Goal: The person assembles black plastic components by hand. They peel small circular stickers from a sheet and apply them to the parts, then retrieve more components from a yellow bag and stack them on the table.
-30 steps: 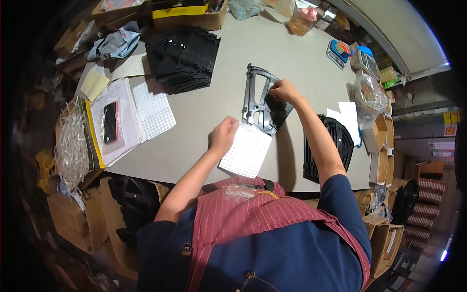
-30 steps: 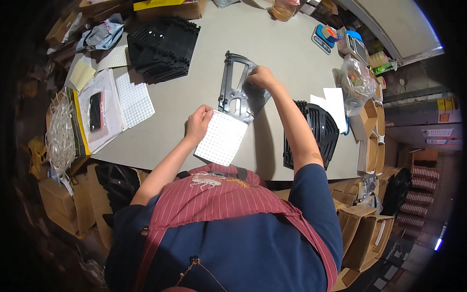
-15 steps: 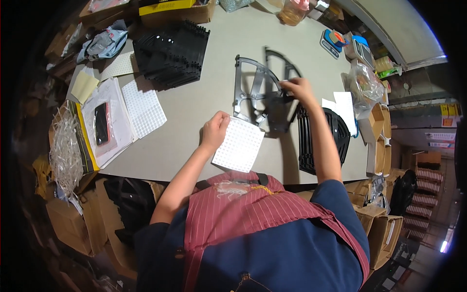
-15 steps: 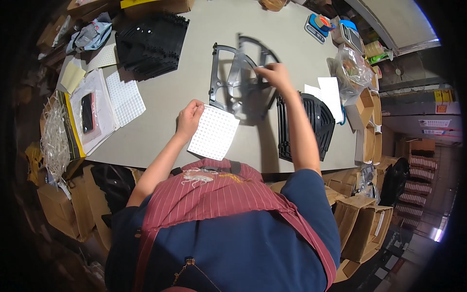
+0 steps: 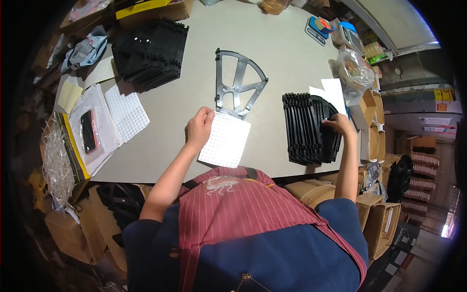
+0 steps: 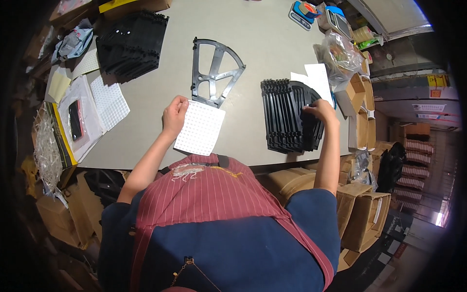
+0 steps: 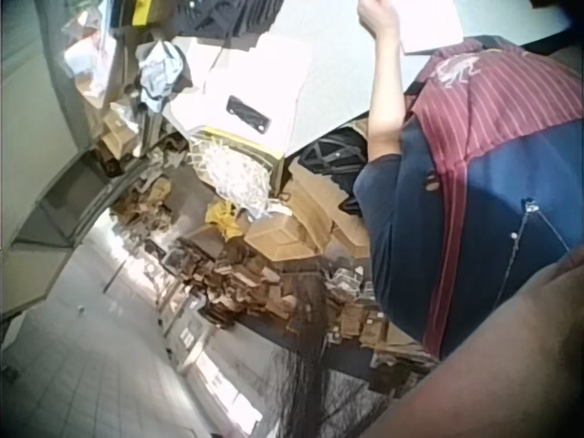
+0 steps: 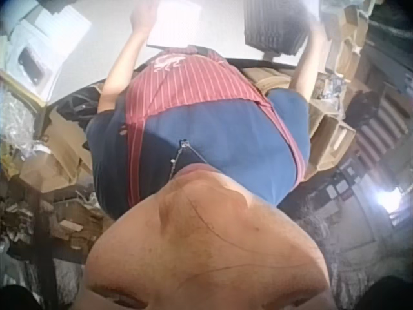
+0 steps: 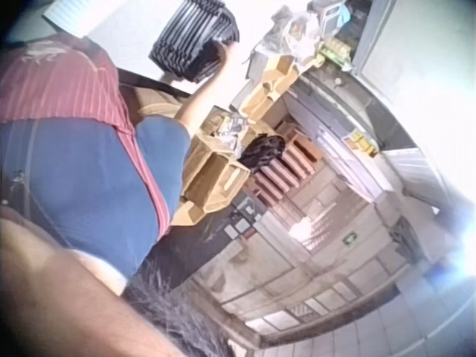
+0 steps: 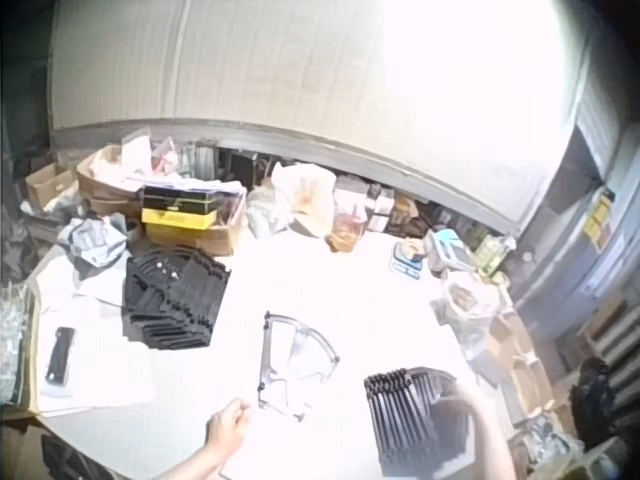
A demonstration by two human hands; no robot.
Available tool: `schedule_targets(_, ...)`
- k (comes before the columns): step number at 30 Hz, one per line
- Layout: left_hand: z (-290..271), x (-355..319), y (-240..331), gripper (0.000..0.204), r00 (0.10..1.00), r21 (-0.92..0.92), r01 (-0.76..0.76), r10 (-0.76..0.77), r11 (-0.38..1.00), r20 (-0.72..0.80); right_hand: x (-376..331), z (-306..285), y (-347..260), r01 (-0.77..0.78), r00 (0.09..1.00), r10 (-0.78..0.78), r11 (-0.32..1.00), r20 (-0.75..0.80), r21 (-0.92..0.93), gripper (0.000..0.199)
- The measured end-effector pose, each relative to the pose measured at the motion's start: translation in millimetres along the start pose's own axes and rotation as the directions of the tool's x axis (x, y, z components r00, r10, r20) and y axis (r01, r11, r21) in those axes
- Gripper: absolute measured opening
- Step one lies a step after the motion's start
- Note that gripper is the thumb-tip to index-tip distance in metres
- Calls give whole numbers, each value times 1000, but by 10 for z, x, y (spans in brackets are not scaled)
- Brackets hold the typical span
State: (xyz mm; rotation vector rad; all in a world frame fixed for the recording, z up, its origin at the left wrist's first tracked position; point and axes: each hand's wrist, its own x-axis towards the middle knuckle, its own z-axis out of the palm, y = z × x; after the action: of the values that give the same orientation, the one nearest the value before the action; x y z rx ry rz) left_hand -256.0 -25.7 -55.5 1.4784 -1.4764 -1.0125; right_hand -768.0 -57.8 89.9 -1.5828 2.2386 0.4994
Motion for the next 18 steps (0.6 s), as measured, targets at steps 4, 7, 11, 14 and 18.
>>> schedule_targets(4,-26,-1,-15,20,1000,40,6,-6,999,-16,-23,-278,-807,-20,969,-56,954,-243,-298,53)
schedule_targets(7,-9,7,-11,19,999,22,24,-24,999,-22,396,-277,-1387,505,801,-476,863,-362,-19,34)
schedule_targets(11,-29,3,-24,18,999,13,-7,8,1000,-39,697,-81,-2554,573,749,-646,520,-147,634,24)
schedule_targets(14,-25,5,-39,18,999,41,-12,14,999,-47,1078,166,-3030,594,737,-653,500,-177,630,22)
schedule_targets(18,-4,10,-27,18,998,42,-21,23,999,-63,1408,373,-3301,735,674,-654,642,-343,220,26)
